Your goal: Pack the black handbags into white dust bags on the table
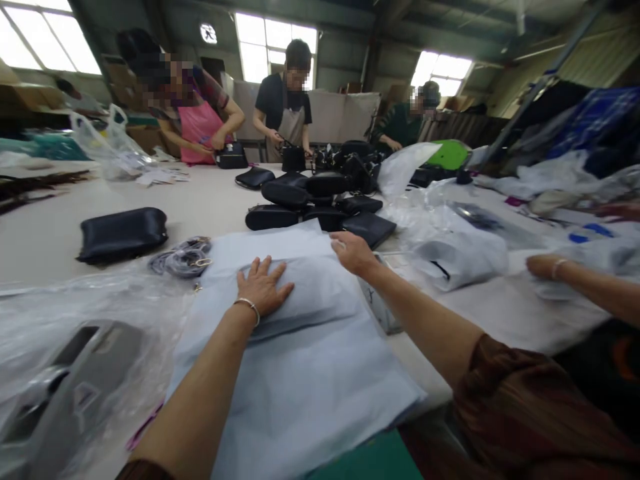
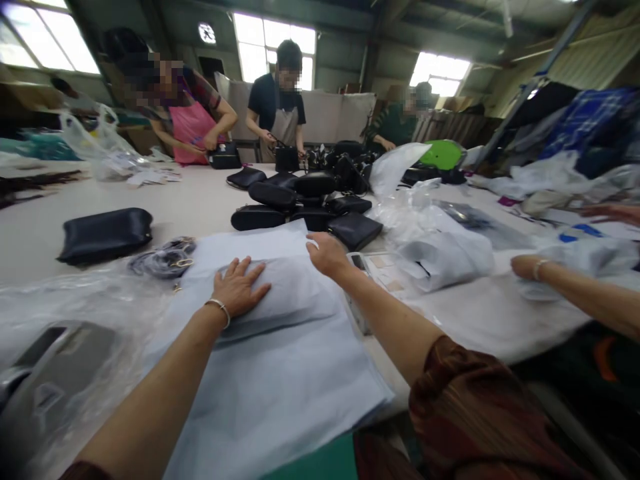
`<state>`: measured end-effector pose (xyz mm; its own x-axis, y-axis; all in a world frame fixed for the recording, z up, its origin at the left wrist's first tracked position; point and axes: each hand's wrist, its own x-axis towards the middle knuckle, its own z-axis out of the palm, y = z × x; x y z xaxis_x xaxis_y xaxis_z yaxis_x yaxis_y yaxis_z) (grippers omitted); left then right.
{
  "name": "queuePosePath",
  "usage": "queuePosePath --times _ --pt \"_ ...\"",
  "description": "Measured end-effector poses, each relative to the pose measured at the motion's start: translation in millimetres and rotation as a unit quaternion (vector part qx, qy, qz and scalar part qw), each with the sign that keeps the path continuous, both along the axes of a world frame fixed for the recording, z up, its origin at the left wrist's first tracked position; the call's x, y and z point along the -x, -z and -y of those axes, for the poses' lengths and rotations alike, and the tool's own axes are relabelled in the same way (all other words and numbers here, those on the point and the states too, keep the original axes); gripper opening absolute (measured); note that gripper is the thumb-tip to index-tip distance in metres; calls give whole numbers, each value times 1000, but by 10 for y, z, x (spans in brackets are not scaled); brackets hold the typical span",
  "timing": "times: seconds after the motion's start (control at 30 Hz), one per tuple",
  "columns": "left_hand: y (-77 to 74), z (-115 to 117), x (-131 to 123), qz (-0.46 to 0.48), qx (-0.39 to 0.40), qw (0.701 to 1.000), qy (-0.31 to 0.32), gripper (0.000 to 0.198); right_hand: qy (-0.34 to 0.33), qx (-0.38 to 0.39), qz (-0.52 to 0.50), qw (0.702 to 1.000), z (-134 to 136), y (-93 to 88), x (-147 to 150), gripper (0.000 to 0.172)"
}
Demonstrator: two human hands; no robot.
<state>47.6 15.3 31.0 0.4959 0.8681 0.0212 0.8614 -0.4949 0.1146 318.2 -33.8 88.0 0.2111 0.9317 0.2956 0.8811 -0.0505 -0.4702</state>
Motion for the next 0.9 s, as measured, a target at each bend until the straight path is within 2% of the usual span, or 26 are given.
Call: queuePosePath --times 0.07,0.1,0.13,0.2,0.3,0.43,0.7,0.83,0.9 --pt "13 -19 -6 -3 -2 1000 1 73 60 -45 -51 996 352 -142 -354 34" --pt "21 -29 -8 -4 -3 1000 2 73 113 -35 -97 988 550 -166 -524 29" --pt "27 -37 -9 -5 -4 1000 4 74 172 -6 -153 973 754 -156 -673 24" --pt "37 -48 -10 -5 -7 1000 8 74 262 66 -292 917 1142 -51 -875 16" --pt "40 -59 -16 -9 -10 1000 9 75 285 124 -385 869 1570 201 -915 21" --pt "39 -79 -27 -18 -9 1000 5 76 281 132 -435 845 1754 404 -753 12" --pt "43 -96 -34 -22 -14 1000 5 76 286 106 -443 843 1655 382 -711 12" --pt "51 -105 -35 -23 -12 1000 2 77 227 40 -388 893 1850 298 -655 14" --pt "56 -107 -35 -25 -15 1000 4 78 219 19 -365 905 2005 266 -597 19"
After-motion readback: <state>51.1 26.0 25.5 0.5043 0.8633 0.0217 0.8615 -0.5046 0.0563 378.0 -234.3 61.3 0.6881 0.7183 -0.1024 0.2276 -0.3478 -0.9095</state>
